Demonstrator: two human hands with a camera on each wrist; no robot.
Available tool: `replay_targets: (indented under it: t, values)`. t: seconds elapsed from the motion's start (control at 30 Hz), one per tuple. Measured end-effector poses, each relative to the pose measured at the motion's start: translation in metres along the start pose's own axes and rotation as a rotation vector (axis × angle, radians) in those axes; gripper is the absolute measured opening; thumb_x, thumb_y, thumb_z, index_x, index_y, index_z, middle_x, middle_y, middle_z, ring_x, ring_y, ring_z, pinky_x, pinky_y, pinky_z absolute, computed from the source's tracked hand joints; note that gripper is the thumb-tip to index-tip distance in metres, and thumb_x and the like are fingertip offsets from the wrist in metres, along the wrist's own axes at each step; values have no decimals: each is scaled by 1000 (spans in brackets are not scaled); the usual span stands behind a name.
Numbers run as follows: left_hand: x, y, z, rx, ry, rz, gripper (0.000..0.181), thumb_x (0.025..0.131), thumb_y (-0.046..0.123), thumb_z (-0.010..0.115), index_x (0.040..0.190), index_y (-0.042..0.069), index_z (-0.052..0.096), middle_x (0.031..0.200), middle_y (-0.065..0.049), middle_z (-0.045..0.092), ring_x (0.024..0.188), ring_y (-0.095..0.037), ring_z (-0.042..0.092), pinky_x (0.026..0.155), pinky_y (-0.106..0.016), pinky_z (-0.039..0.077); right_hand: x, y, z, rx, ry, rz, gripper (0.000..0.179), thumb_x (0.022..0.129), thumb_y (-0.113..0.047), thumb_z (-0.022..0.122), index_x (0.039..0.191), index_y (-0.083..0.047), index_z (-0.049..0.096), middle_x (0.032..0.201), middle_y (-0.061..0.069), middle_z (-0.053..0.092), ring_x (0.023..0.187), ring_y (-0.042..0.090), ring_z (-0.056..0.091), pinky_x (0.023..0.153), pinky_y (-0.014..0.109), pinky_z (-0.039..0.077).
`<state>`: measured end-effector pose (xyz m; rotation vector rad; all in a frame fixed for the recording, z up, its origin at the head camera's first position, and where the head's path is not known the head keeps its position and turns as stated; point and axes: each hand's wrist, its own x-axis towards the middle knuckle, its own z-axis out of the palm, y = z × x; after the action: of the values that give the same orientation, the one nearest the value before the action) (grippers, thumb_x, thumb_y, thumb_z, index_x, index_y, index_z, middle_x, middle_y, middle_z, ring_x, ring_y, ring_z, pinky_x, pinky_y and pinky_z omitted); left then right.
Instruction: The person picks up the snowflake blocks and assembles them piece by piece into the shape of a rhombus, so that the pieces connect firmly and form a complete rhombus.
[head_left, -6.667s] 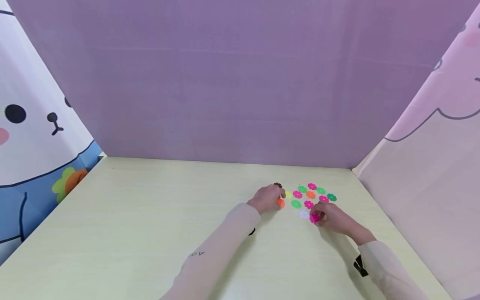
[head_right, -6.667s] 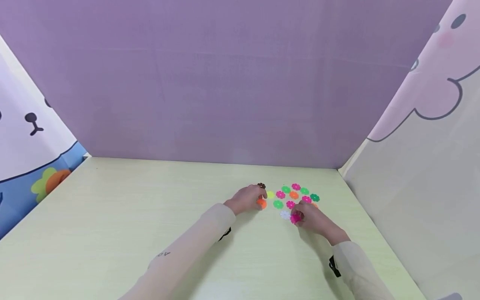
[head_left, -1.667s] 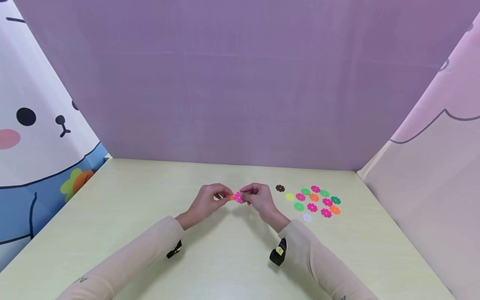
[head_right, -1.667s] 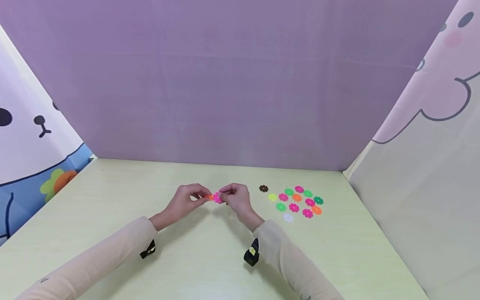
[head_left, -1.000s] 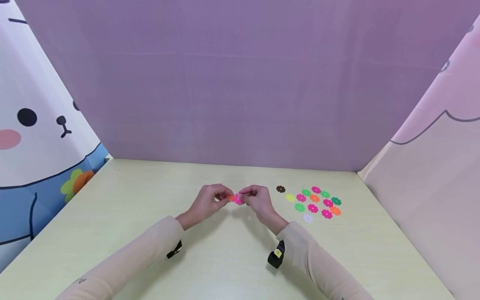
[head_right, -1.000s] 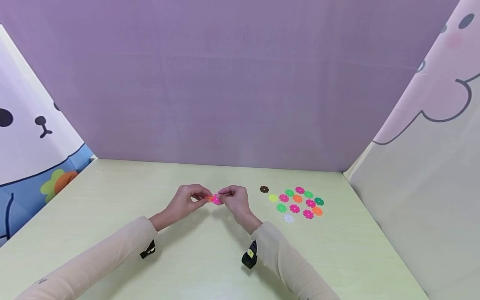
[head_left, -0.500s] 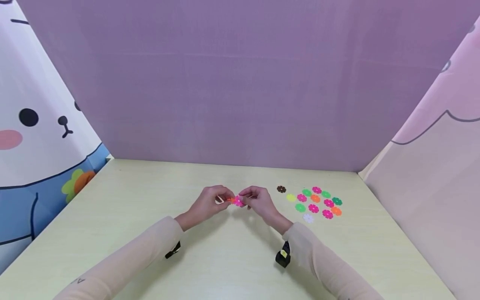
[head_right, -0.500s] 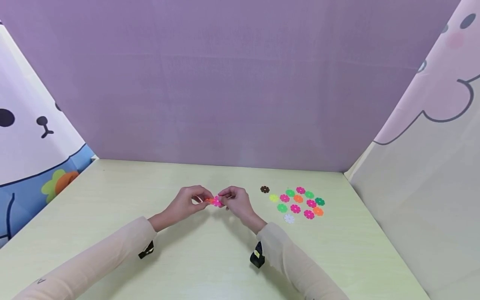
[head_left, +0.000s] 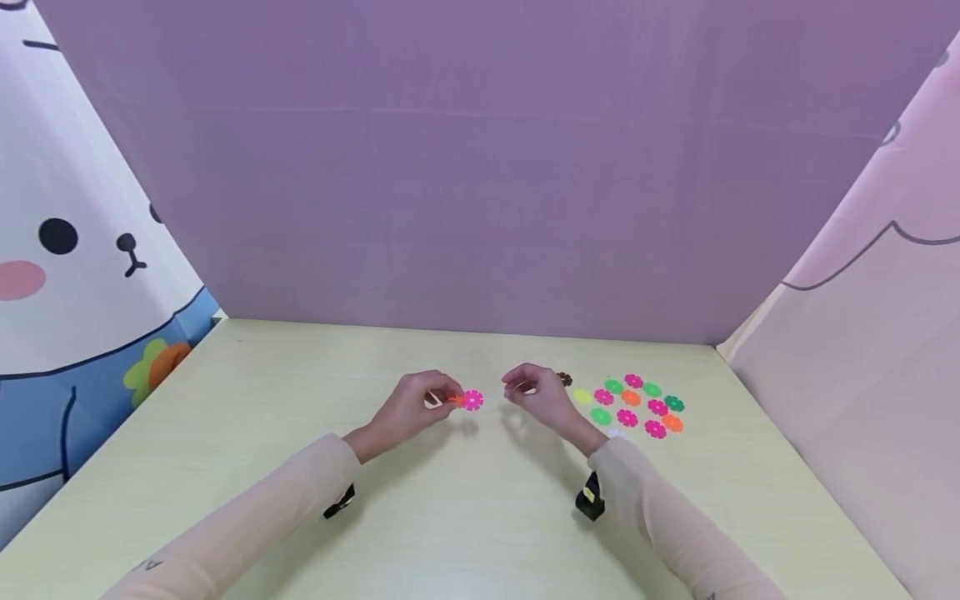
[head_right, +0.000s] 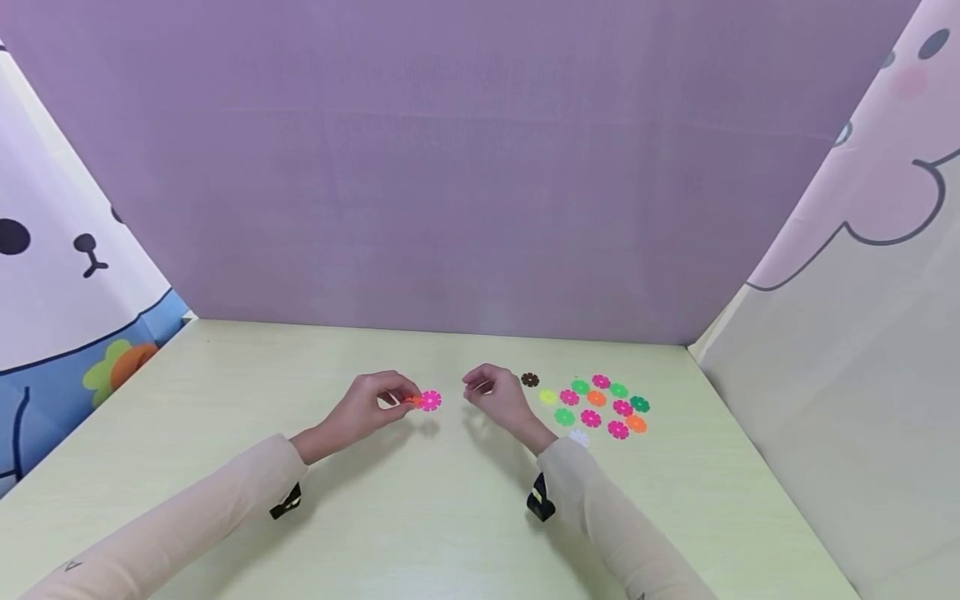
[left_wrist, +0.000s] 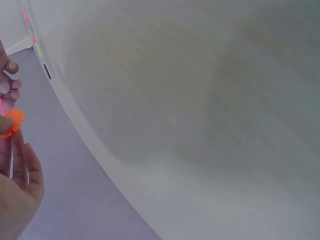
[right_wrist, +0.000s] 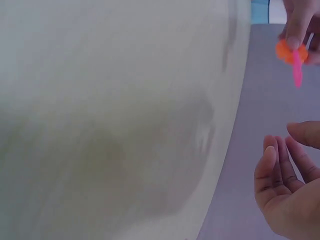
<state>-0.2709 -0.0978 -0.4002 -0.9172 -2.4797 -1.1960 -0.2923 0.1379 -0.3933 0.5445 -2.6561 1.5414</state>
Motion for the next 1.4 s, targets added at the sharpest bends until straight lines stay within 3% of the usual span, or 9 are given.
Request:
replay_targets:
  t: [0.23, 0.47, 0.97, 1.4]
  values:
    - [-2, -2, -3, 3, 5, 10, 16, 78, 4, 69, 91, 12, 67, 87, 2, 67, 74, -7, 61, 62, -20, 51, 7, 18, -25, -196, 32, -80, 19, 78, 4, 62, 97, 6, 61, 92, 21, 64, 84, 29, 63, 73, 32, 52]
    - [-5, -3, -4, 7, 11, 6, 17, 77, 3, 69, 92, 13, 67, 87, 2, 67, 73, -7, 61, 61, -21, 51, 15, 36, -48, -332, 25, -95, 18, 78, 6, 60, 97, 8, 60, 92, 22, 62, 82, 29, 61, 75, 38, 52]
    - [-4, -2, -4, 4, 2, 11, 17, 77, 3, 69, 92, 12, 67, 86, 1, 67, 74, -8, 61, 62, -20, 51, 29, 66, -72, -467, -44, 26, 22, 80, 4, 62, 102, 6, 59, 97, 19, 60, 88, 28, 57, 80, 39, 49]
    - [-5, -4, -5, -3, -12, -5, 17, 78, 4, 69, 92, 13, 67, 86, 2, 66, 74, -8, 61, 63, -20, 51, 33, 74, -71, -491, -103, 52, 22, 81, 4, 61, 102, 4, 60, 98, 17, 62, 90, 27, 57, 83, 40, 49]
